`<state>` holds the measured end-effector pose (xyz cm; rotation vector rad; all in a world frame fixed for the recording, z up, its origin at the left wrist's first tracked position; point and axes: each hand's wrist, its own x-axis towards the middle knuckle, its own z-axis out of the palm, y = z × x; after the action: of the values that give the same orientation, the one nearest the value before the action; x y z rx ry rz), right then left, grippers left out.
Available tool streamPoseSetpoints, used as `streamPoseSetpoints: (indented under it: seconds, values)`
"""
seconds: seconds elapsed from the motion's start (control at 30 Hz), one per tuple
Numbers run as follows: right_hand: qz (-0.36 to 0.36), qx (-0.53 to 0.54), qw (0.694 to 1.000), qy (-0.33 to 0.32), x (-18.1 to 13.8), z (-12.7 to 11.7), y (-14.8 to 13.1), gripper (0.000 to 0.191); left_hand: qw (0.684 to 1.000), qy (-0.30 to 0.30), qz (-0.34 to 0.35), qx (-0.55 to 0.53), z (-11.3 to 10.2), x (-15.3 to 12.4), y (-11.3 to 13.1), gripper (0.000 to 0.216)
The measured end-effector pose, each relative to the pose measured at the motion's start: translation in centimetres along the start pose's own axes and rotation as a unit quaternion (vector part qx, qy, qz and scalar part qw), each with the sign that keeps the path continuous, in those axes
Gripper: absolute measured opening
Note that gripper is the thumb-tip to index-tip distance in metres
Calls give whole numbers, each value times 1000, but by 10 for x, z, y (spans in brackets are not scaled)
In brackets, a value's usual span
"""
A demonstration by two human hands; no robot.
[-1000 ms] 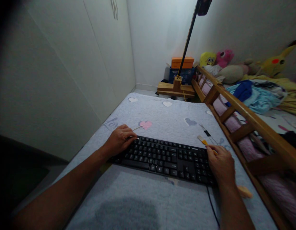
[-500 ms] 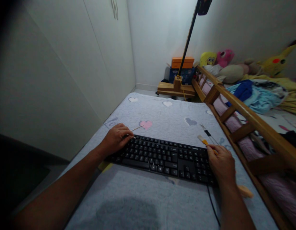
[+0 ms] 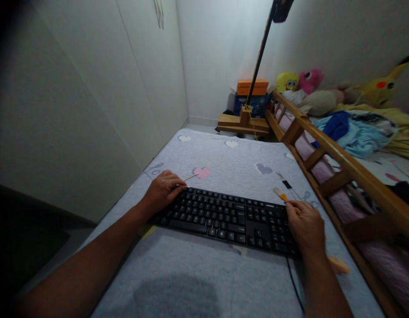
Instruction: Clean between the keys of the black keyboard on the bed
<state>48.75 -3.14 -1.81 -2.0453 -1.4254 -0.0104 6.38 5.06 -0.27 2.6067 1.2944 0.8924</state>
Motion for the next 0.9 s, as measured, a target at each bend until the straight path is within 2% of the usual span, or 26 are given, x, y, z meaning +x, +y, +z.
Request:
streamPoseSetpoints:
  seconds: [0.27,0.5,0.9]
  values:
    - [-6,5,1000,7,-1,0,0,33,1000,-15,7,0,-7,-1,3,10]
    - [-24,0,999,24,-1,2,3,30,1000,-8,5,13,-4,-1,2,12]
    - [-8,5,1000,9,-1,2,2,33,1000,-22,12,13,-7,0,2,13]
